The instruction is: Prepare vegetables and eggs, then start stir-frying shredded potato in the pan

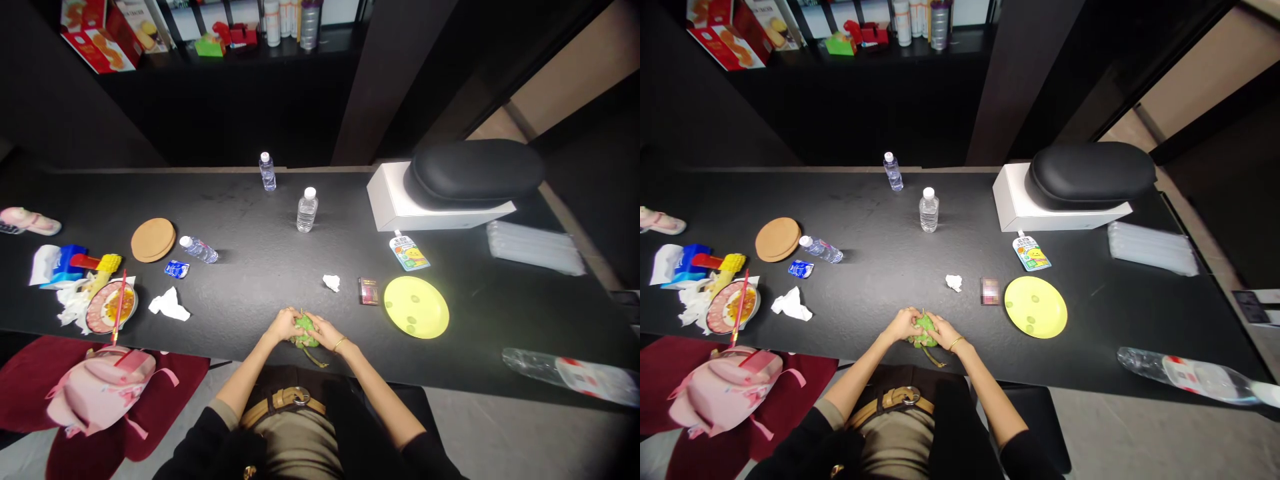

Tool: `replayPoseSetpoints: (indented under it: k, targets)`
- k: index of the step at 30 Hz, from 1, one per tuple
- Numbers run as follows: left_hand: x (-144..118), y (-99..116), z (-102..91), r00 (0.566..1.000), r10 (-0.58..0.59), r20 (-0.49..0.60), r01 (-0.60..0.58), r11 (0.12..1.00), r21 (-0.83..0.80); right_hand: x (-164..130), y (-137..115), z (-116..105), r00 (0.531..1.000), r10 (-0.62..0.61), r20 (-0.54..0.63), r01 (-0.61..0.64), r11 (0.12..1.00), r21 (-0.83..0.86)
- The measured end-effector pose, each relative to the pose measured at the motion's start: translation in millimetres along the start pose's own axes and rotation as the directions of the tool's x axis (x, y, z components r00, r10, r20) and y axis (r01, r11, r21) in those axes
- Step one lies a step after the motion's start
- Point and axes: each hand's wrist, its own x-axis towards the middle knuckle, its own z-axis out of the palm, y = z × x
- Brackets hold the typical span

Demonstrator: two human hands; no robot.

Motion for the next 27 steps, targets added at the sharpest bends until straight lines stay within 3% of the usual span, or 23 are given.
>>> replayPoseSetpoints:
  k: [6,10,15,19,21,24,27]
  targets:
    - [6.1,-8.3,-8.0,0.995,0.057,0.082,-0.053,0.998,-0.046,6.2,1.9,-7.7,0.998,-0.026,0.053,0.025,0.999,0.026]
    - [4.7,-11.0,-11.8,0.990,0.090,0.109,-0.086,0.996,-0.040,8.3,-4.2,-14.4,0.991,0.068,0.113,-0.070,0.997,0.015]
    - [-5.0,3.8,-13.2,0.982,0.135,0.133,-0.153,0.979,0.135,8.3,-23.5,-13.2,0.972,0.207,0.109,-0.203,0.978,-0.054]
    - [-10.4,17.6,-13.7,0.996,0.009,0.084,-0.033,0.957,0.287,4.5,-40.3,-6.1,0.969,0.240,0.059,-0.230,0.964,-0.134]
    - [-10.8,19.8,-14.6,0.992,-0.021,0.125,-0.023,0.941,0.338,2.5,-44.7,-3.8,0.967,0.243,0.074,-0.228,0.959,-0.169]
    - [-10.5,19.5,-12.5,0.975,0.061,0.212,-0.143,0.906,0.398,0.1,-44.9,-2.0,0.965,0.232,0.119,-0.212,0.964,-0.158]
    - [-10.9,19.3,-5.1,0.967,0.130,0.218,-0.220,0.858,0.464,-2.7,-41.0,-0.8,0.969,0.199,0.149,-0.182,0.976,-0.121]
